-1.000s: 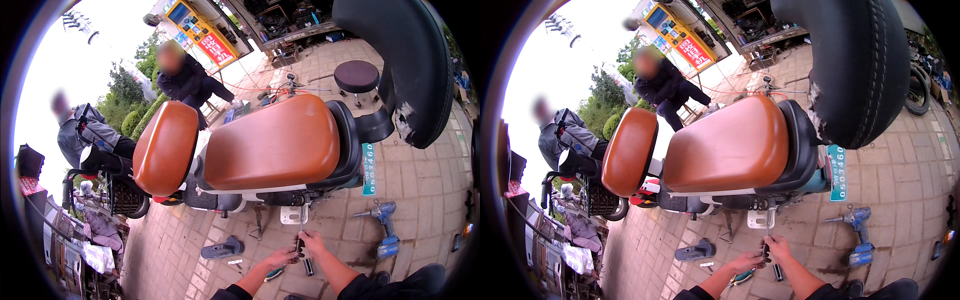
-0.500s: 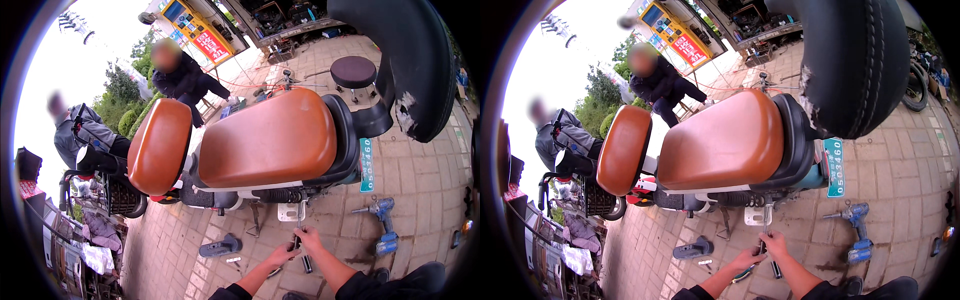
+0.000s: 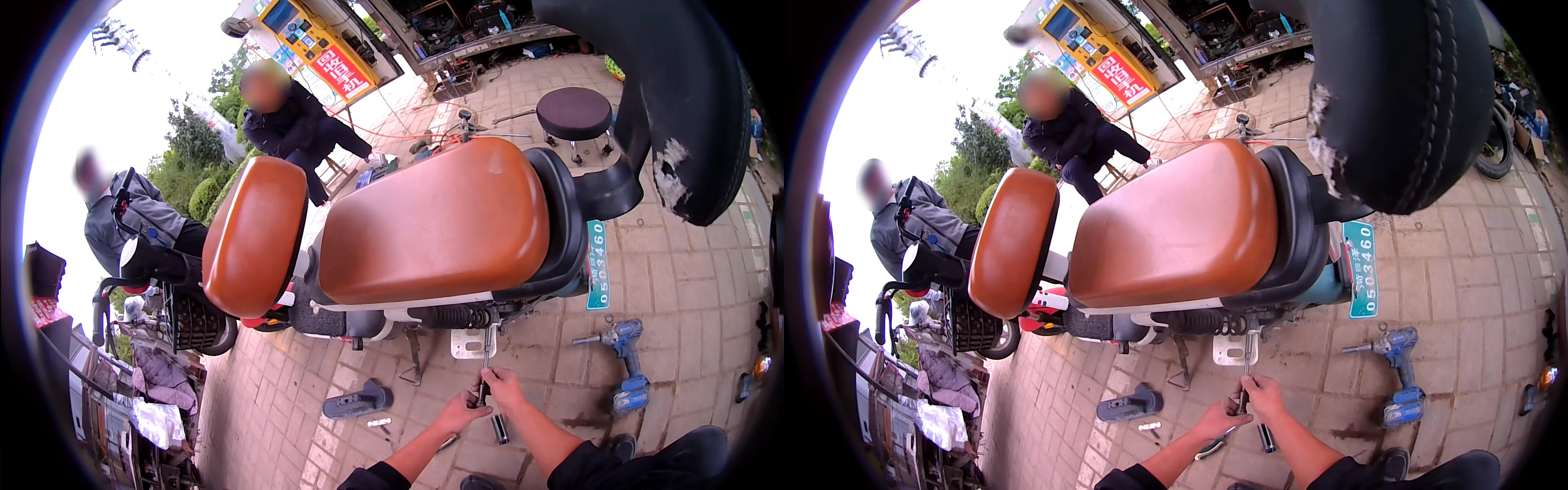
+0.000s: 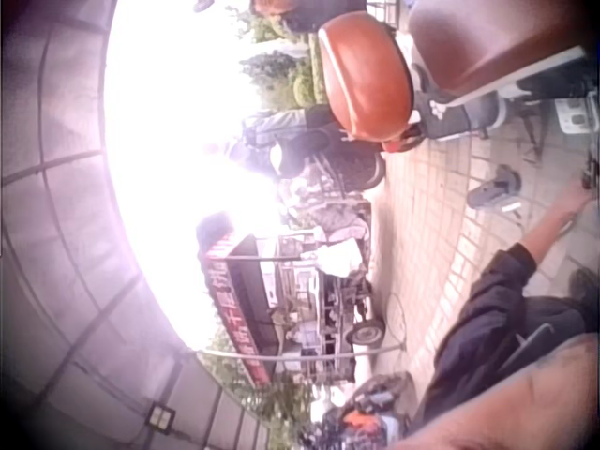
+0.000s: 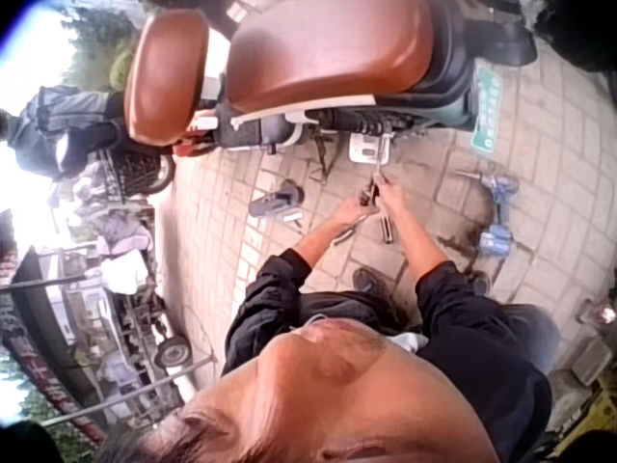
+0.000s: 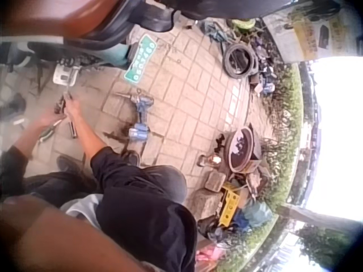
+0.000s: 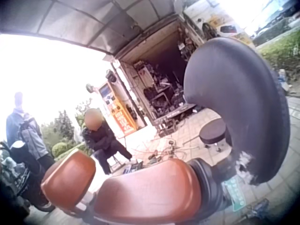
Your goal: The person uses a socket wrench and a cordless impact driver to remove bolts from the rear of a scooter. They then remove a plastic cover and reattach it, securing it with a screwdriver.
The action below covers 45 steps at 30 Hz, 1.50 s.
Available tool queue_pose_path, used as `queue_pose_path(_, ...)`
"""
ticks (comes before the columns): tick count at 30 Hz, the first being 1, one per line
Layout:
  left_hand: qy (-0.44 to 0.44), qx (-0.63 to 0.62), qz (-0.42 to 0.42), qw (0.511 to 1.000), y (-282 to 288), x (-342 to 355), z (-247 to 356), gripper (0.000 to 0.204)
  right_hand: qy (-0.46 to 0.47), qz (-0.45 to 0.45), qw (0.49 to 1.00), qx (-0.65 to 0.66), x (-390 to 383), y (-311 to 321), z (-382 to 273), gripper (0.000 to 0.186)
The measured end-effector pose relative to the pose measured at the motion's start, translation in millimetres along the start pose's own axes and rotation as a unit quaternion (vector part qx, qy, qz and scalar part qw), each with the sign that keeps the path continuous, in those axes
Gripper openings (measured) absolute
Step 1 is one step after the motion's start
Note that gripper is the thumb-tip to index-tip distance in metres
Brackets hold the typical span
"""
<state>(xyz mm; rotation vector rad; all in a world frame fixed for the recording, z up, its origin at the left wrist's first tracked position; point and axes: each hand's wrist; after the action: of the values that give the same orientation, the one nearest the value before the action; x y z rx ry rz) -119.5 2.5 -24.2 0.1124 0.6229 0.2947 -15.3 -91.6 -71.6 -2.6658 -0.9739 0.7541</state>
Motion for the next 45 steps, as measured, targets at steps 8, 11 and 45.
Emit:
queue_pose_path(8, 0.062, -0.219, -0.115, 0.967, 2, -9, 12, 0.022, -0.029, -0.01, 1.0, -0.005, -4, 1, -7, 0.024)
queue_pose_path(11, 0.044, -0.057, -0.089, 0.993, 7, 0, 5, 0.022, -0.014, -0.005, 1.0, -0.001, -2, 0, -4, 0.024)
queue_pose_path(45, 0.04, -0.077, -0.115, 0.99, 17, 12, -18, 0.028, 0.012, 0.012, 1.0, -0.002, 2, -2, -4, 0.016)
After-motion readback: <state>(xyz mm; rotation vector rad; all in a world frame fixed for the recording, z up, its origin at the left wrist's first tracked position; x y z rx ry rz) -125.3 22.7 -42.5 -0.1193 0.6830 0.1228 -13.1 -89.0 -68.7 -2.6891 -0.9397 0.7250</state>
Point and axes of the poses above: each hand's wrist, its own x-axis towards the middle knuckle, its own y-axis out of the back of the hand, z = x × y, and after that the axes turned 14 degrees about -x, right-handed
